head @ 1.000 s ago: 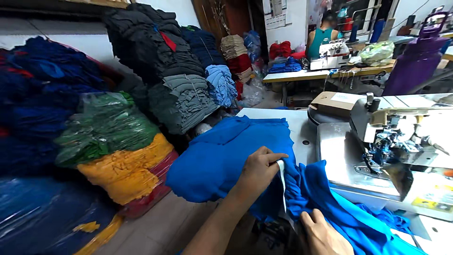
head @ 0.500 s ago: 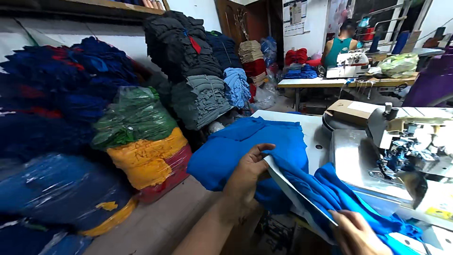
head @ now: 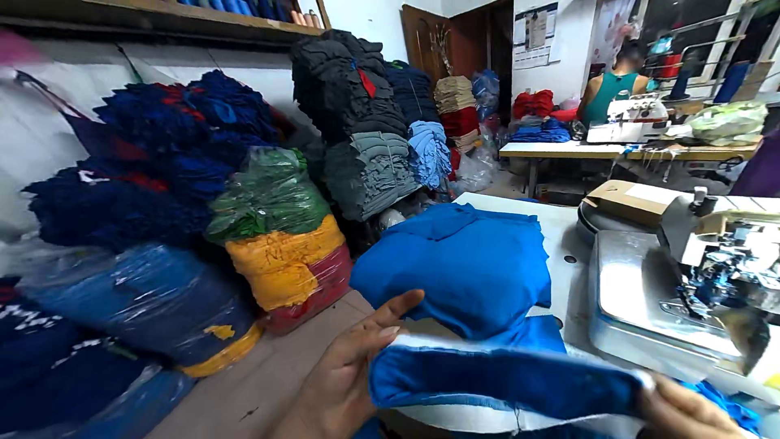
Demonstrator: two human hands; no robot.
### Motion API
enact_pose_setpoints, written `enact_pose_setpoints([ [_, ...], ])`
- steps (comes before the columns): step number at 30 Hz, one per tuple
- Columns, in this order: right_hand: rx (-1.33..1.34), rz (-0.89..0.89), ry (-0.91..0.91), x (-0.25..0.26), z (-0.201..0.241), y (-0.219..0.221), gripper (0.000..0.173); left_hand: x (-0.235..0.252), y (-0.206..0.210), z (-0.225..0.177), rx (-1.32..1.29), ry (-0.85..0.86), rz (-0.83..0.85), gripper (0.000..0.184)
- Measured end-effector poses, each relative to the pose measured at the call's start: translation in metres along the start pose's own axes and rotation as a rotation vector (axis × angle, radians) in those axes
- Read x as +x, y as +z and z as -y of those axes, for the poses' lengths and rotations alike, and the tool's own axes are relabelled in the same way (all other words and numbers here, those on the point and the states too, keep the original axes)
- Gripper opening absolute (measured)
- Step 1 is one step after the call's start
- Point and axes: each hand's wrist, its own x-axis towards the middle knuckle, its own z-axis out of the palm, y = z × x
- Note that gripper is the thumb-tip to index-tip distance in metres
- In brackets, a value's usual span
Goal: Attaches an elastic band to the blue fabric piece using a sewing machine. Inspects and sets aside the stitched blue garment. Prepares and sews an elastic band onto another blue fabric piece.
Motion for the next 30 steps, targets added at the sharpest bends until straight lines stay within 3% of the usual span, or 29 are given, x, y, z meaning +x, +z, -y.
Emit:
enact_pose_setpoints([
  [2, 0.282, 0.016, -0.068, 0.005, -0.002, 0.000, 0.021, -0.018, 0.001, 0.013, 0.000, -0.058, -0.037, 0.033],
  [5, 0.651, 0.062, -0.041, 0.011, -0.006, 0.013, 0.025, -0.040, 0.004, 0.033, 0.019, -0.174, -0.065, 0.031],
  [7, 0.701, 0.046, 0.028, 0.016, -0.007, 0.021, 0.022, -0.047, 0.000, 0.036, 0.073, -0.192, -0.060, 0.034],
  [10, 0.482, 0.082, 0.182, 0.025, -0.027, 0.025, 0.018, -0.052, 0.002, 0.025, 0.418, -0.207, -0.177, 0.037],
  [13, 0.068, 0.073, 0.282, 0.025, -0.049, 0.042, 0.033, -0.052, 0.014, 0.014, 0.769, -0.176, -0.368, 0.030],
  [17, -0.900, 0.005, -0.052, 0.036, -0.066, 0.054, 0.035, -0.058, 0.016, -0.004, 1.460, 0.051, -0.424, 0.027],
  [20, -1.300, -0.002, -0.296, 0.055, -0.070, 0.047, 0.031, -0.066, 0.010, -0.017, 1.954, 0.189, -0.370, 0.036],
  [23, -1.430, 0.017, -0.410, 0.062, -0.056, 0.055, 0.023, -0.079, 0.006, -0.021, 2.053, 0.048, -0.299, 0.040],
  [27, -1.514, -0.042, -0.505, 0.090, -0.012, 0.045, 0.015, -0.088, 0.001, -0.065, 2.063, -0.176, -0.470, 0.042],
  [30, -1.422, 0.182, -0.397, 0.092, -0.002, 0.066, 0.018, -0.091, -0.001, -0.090, 1.993, -0.332, -0.474, 0.042],
])
